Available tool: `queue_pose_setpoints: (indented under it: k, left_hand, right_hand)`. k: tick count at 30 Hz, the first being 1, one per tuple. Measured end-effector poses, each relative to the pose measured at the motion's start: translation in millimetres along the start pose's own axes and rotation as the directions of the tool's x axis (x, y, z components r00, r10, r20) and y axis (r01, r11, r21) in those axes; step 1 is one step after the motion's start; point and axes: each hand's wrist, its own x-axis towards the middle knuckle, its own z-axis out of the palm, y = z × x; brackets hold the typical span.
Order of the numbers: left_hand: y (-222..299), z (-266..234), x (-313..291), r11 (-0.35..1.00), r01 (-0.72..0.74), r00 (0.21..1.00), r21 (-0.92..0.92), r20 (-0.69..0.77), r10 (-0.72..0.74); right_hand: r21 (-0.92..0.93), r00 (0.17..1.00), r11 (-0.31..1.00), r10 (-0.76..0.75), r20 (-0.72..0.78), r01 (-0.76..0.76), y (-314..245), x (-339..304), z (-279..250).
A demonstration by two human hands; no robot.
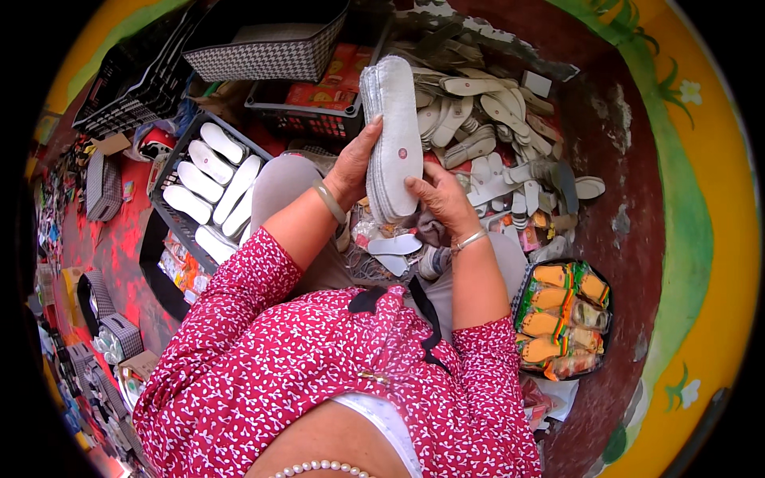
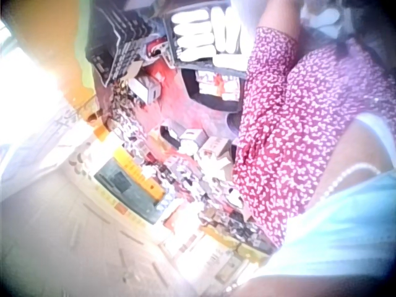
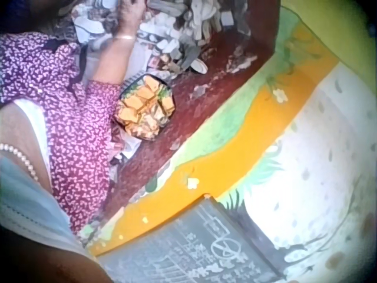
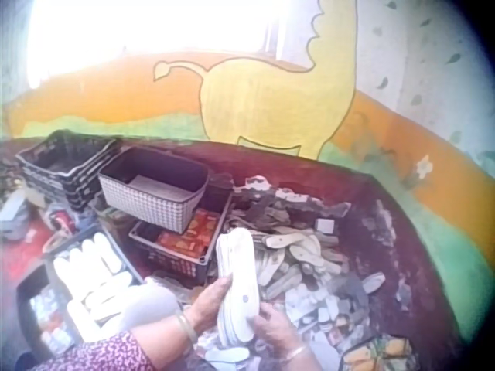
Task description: The person picks up shoe insoles from a large pile, wipes them with a cloth, and stacks them neatly into a black plastic crate.
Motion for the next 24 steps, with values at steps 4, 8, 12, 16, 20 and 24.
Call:
queue_pose_setpoints:
  k: [4,8,12,16,20,24]
  left_hand:
    - [-6.2,-2.2,4.2,0.988,-0.064,0.996,0.139,-0.055,0.072]
    - [-25.2,-1.7,6.2,0.895,-0.107,0.964,0.434,-0.176,0.201]
    - [-37.6,-10.4,6.4,0.789,-0.019,0.945,0.615,-0.246,0.215]
    - [-24.1,-5.7,4.1,0.928,0.064,0.994,0.367,-0.102,-0.029]
    - [-7.9,-3.6,-0.6,0.959,0.118,0.993,0.256,-0.015,-0.118]
    - [-3.9,-2.5,-2.1,0.964,0.134,0.990,0.229,0.004,-0.139]
  right_hand:
    - [-0.132,0.969,0.978,-0.185,-0.166,0.164,13.8,3.6,-1.0]
    - [-0.652,0.956,0.748,-0.266,-0.127,0.122,16.1,3.6,13.8]
    - [-0.749,0.980,0.657,-0.078,-0.181,-0.085,11.0,-0.8,25.4]
    - [-0.627,0.987,0.771,0.019,-0.158,-0.116,13.9,3.2,12.5]
    - [-0.089,0.996,0.993,0.080,-0.043,-0.083,13.5,3.1,-8.4]
    - [-0.016,0.998,0.998,0.063,0.000,-0.063,0.8,-2.5,-9.1]
